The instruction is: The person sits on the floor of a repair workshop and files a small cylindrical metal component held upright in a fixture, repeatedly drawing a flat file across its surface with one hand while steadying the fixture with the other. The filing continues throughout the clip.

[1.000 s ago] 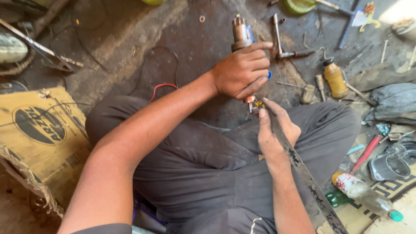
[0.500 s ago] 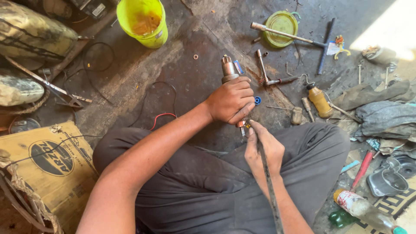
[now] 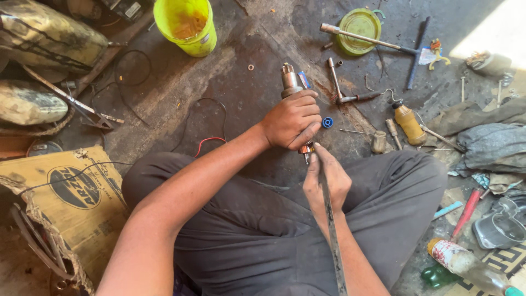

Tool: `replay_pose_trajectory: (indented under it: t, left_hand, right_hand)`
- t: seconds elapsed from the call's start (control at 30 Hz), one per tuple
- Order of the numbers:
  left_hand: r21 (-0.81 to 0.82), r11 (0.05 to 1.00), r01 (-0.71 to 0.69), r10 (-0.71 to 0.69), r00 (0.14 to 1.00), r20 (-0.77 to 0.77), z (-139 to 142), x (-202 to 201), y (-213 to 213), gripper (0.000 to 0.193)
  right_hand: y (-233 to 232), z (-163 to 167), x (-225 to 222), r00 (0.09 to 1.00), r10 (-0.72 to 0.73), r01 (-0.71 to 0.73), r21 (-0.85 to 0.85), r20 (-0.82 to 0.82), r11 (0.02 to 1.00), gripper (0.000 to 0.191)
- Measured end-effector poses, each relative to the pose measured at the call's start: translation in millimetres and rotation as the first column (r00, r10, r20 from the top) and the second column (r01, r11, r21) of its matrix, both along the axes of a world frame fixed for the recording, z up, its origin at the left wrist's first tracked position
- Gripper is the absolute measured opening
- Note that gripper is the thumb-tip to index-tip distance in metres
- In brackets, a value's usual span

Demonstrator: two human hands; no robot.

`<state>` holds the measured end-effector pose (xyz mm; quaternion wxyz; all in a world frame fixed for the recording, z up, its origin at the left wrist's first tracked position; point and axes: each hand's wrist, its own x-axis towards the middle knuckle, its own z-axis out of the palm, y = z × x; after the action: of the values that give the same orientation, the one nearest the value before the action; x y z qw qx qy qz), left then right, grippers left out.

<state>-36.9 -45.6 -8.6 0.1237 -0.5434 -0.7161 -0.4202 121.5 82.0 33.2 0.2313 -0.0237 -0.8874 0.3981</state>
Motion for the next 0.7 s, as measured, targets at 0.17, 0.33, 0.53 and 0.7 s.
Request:
replay_pose_trajectory:
  t: [0.17,0.33,0.53,0.7]
  left_hand:
    - [-0.033,0.999,-0.008,0.008,1.000,-0.002,2,3,-2,0.018]
    - [-0.025,1.000,-0.010,0.009,1.000,-0.027,2,3,-3,0.017]
    - [-0.045,0.999,-0.006,0.005,1.000,-0.014,0,2,-2,0.017]
    - [-0.021,1.000,-0.010,0.010,1.000,-0.012,-3,2,-1,0.017]
  right_hand:
    - [9,5,13,0.991,-0.051,0.093,-0.352,0.127,0.931,0.021]
    - [11,12,14,0.986,0.016,0.029,-0.270,0.163,0.963,0.019]
    - [9,24,3,0.979,0.062,-0.018,-0.222,0.196,0.975,0.019]
    - [10,31,-1,0.958,0.055,-0.001,-0.188,0.283,0.982,0.018]
